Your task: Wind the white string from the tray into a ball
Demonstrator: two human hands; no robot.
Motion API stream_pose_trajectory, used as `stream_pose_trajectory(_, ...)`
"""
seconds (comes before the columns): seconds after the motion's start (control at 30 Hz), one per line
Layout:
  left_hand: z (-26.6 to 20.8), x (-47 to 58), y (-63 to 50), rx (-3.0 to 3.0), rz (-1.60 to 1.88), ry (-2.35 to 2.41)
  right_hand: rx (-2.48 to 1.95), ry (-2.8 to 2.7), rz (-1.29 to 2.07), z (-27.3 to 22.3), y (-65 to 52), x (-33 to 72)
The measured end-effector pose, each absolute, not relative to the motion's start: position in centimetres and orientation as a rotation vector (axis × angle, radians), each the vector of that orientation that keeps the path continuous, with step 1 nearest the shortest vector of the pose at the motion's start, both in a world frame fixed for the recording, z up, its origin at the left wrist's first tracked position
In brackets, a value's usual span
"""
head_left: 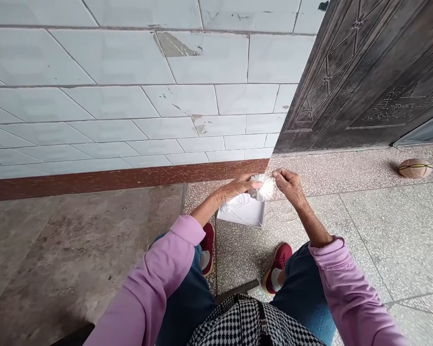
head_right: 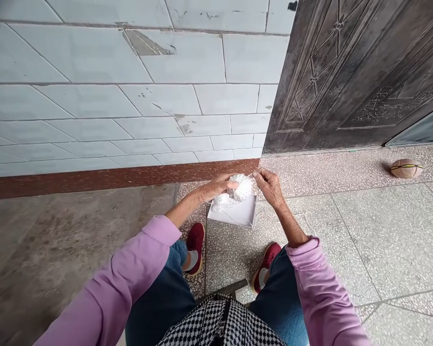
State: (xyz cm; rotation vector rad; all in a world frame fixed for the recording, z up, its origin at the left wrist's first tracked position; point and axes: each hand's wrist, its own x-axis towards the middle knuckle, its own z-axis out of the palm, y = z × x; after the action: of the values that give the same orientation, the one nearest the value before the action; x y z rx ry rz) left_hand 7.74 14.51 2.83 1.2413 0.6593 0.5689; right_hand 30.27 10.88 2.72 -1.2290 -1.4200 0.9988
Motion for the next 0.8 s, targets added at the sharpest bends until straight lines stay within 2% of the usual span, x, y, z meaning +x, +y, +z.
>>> stream_pose_trajectory(0.23, 2.9, 7.8, 15.0, 1.21, 0.544, 0.696, -1.226, -1.332, 1.066, 2.1, 11.9, 29.6)
stream_pose_trajectory(0.43, 3.8, 8.8, 15.6, 1.142, 0.759, 0.652, -1.308, -1.411, 1.015, 1.3, 12.1, 28.9)
stream_pose_trajectory(0.63, 3.4, 8.1, 16.6, 1.253, 0.959, 0.944, -1.266, -1.66, 1.142, 1.1, 10.3, 27.4)
stream_pose_trajectory(0.8, 2.3, 6.6, 16.9, 1.541, 0.783, 1.176, -1.192, -1.801, 1.188, 3.0, 9.1, 27.7)
